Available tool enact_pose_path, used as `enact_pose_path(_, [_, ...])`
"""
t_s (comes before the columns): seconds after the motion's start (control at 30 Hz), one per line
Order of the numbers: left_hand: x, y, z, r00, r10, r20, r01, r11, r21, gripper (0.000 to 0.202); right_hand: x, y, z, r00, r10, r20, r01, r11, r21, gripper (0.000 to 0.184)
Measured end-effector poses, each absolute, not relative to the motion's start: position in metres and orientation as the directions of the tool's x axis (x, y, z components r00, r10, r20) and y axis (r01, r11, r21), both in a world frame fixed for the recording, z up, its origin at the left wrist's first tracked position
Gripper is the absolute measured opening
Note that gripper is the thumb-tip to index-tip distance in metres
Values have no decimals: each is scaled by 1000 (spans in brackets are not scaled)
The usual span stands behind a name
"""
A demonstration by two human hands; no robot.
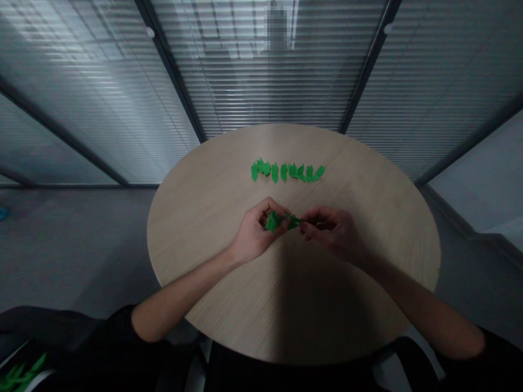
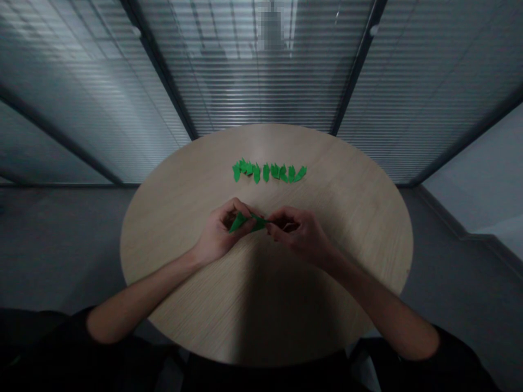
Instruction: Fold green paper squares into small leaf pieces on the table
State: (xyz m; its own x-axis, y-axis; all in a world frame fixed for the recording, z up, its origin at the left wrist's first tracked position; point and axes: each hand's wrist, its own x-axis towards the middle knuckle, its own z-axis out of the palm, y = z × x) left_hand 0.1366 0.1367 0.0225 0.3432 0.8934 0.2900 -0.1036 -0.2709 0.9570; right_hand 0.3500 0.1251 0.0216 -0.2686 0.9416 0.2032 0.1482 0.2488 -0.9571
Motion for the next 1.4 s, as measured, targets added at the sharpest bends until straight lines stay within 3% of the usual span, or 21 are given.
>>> enact_pose_path(0.43, [137,136,26,344,895,284,-113,-261,959,26,352,125,23,-277,929,244,189,302,-934,19])
enact_pose_path(0.73, [138,137,26,356,891,280,-105,-259,960,24,351,124,22,-231,894,384,195,429,-882,8])
enact_pose_path(1.1, [138,135,25,356,882,310,-129,-282,951,25,349,125,24,-234,949,213,100,241,-965,23])
enact_pose_path(1.4, [138,135,24,347,894,285,-101,-266,959,27,351,126,21,-259,944,206,101,238,-966,28])
